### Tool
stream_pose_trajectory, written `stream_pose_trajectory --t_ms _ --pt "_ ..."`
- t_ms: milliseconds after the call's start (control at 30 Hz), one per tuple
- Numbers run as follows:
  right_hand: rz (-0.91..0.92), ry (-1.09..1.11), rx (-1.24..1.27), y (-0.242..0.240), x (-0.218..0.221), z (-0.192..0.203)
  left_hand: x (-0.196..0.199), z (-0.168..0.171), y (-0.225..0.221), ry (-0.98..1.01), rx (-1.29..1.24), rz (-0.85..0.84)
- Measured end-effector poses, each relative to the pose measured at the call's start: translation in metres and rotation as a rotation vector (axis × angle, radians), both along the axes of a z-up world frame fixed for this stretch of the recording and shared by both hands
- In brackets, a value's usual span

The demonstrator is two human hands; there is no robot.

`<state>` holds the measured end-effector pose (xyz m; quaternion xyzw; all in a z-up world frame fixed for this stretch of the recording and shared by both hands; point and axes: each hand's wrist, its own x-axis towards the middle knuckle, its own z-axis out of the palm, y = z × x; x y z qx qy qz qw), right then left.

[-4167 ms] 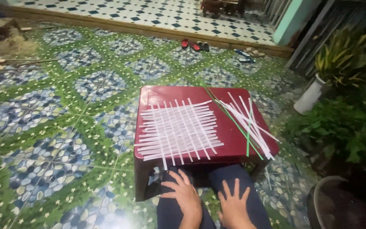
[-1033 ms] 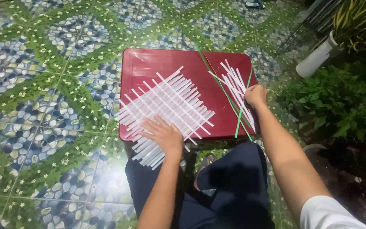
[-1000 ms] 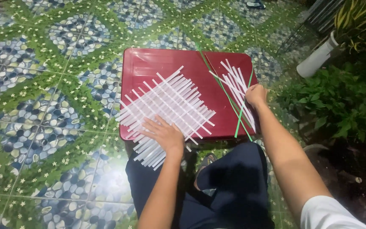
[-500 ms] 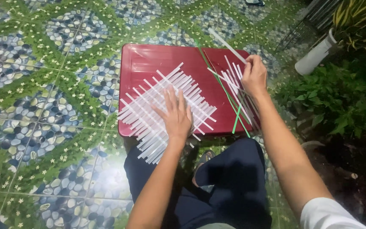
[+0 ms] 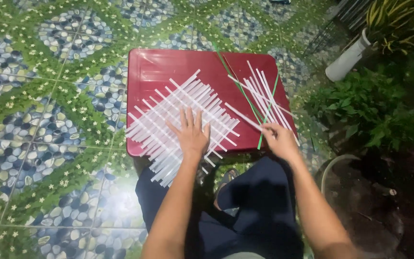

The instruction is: The person is weaving white plastic strips together on a red plastic tray to create a woven mat or bag component.

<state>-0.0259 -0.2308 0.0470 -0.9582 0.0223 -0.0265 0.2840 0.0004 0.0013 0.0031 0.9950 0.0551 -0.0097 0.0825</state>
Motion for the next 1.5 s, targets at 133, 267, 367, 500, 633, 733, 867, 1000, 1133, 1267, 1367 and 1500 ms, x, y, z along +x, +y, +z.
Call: stream_pose_trajectory --t_ms 133,267,367,500,633,733,867,1000,1133,1267,1367,1500 --pt "-0.048 0.003 0.003 -0.010 -0.003 -0.018 -0.005 -0.005 -0.002 -0.004 -0.105 0.028" --pt "-0.100 -0.030 0.021 -0.013 0.022 -0.027 -0.001 -0.005 -0.002 0.000 -0.134 0.069" --pt "-0.095 -0.081 0.027 -0.021 0.050 -0.039 -0.002 -0.003 -0.006 -0.006 -0.114 0.083" --pt "-0.071 -0.107 -0.015 -0.017 0.074 -0.042 -0.002 -0.022 -0.008 -0.054 -0.087 0.139" --pt "0.001 -0.158 -0.050 -0.007 0.068 -0.044 -0.018 -0.010 -0.003 -0.075 -0.098 0.146" --pt "0.017 -0.340 -0.009 -0.002 0.055 -0.044 -0.040 0.033 0.001 0.119 -0.296 0.116" --pt "0.086 -0.370 0.504 0.029 0.021 0.028 -0.068 0.029 0.003 -0.039 -0.273 0.038" --pt "0.398 -0.702 0.523 0.055 -0.026 0.129 -0.082 0.000 0.002 0.006 -0.119 0.106" --pt "0.598 -1.021 0.489 0.071 -0.068 0.180 -0.078 -0.074 -0.001 -0.673 0.126 0.153" --pt "0.621 -1.241 0.672 0.066 -0.096 0.189 -0.068 -0.081 -0.005 -0.705 0.052 0.184" --pt "0.614 -1.347 0.613 0.081 -0.114 0.208 -0.064 -0.065 -0.009 -0.476 0.131 0.235" --pt "0.409 -1.376 0.589 0.100 -0.128 0.212 -0.058 -0.054 -0.015 -0.178 0.195 0.295"
